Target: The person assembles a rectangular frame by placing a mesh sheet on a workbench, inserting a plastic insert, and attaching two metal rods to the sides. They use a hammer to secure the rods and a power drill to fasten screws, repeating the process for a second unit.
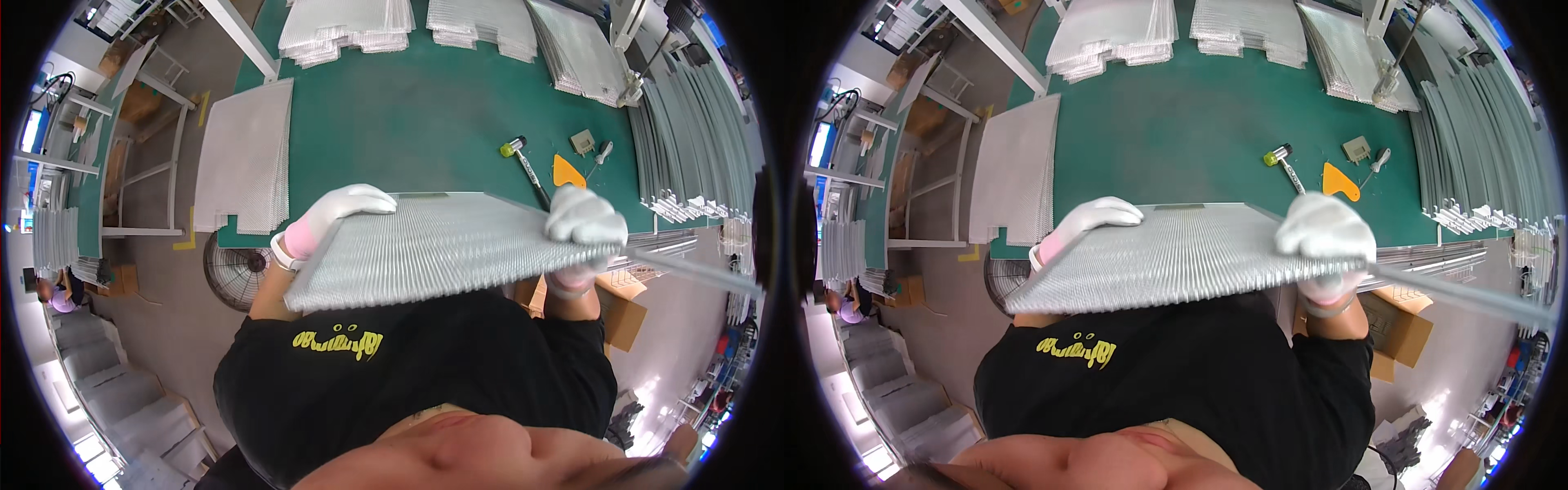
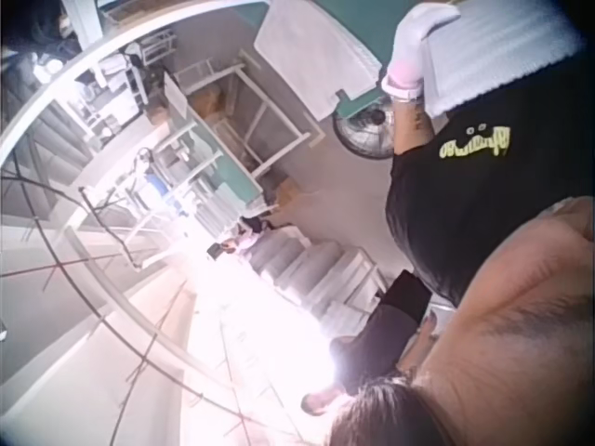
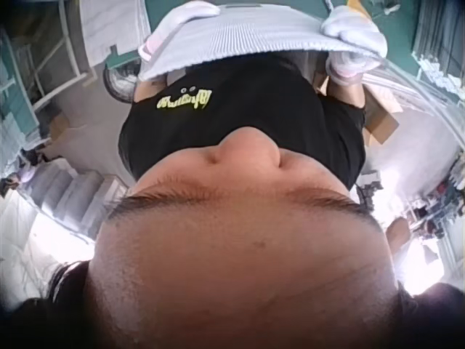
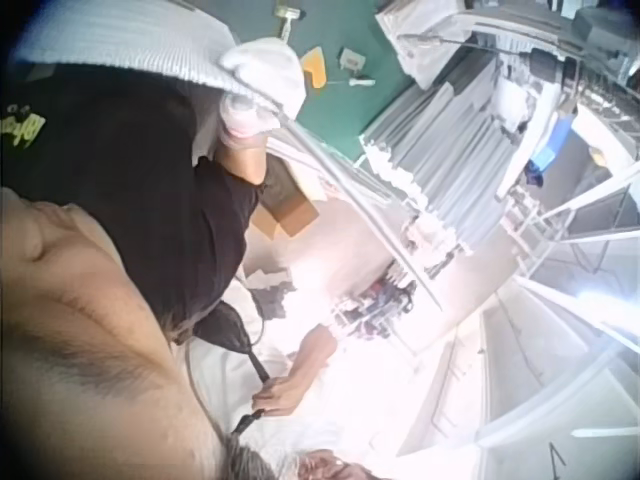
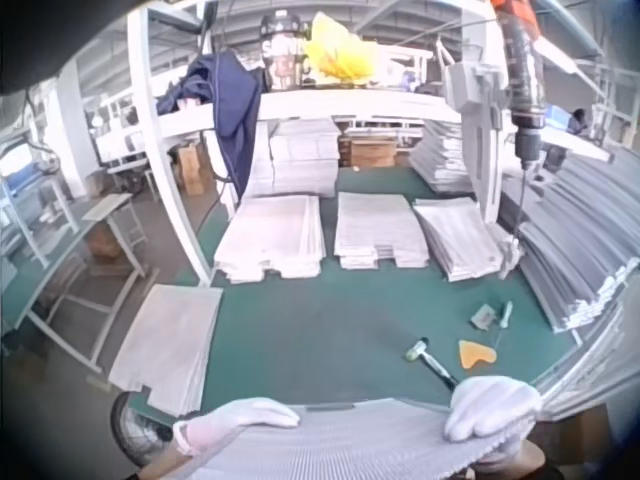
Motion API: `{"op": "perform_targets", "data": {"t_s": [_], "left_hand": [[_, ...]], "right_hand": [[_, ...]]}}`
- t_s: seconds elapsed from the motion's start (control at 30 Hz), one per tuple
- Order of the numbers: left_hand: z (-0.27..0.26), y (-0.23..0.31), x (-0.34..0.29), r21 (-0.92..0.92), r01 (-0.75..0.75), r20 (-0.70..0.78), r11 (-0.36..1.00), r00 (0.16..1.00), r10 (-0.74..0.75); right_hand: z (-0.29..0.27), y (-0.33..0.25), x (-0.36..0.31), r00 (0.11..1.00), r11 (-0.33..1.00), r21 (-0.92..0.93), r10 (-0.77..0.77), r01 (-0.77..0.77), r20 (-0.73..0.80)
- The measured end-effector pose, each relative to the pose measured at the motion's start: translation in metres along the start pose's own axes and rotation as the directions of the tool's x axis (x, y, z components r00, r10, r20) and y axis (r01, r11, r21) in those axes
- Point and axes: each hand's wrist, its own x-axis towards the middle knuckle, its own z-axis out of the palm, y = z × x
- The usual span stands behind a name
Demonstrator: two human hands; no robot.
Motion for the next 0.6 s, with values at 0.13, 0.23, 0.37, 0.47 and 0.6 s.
{"op": "perform_targets", "data": {"t_s": [0.13, 0.23, 0.37, 0.47, 0.6], "left_hand": [[0.010, -0.035, -0.015, 0.315, 0.155, -0.017, 0.936, 0.987, -0.157], [0.010, -0.045, -0.008, 0.491, 0.148, 0.014, 0.858, 0.984, -0.178], [0.012, -0.051, -0.008, 0.600, 0.149, -0.021, 0.786, 0.985, -0.170], [0.007, -0.049, -0.004, 0.624, 0.250, 0.000, 0.740, 0.947, -0.320], [0.003, -0.048, -0.005, 0.690, 0.416, -0.052, 0.593, 0.845, -0.533]], "right_hand": [[-0.003, -0.016, -0.002, 0.973, 0.999, -0.022, -0.034, 0.040, 0.227], [-0.022, -0.014, -0.004, 0.887, 0.994, 0.024, -0.107, 0.108, 0.448], [-0.018, -0.009, -0.020, 0.913, 0.983, 0.003, -0.172, 0.184, 0.370], [-0.016, -0.011, -0.016, 0.925, 0.987, -0.002, -0.151, 0.161, 0.348], [-0.002, -0.009, -0.009, 0.954, 0.980, 0.070, -0.199, 0.188, 0.223]]}}
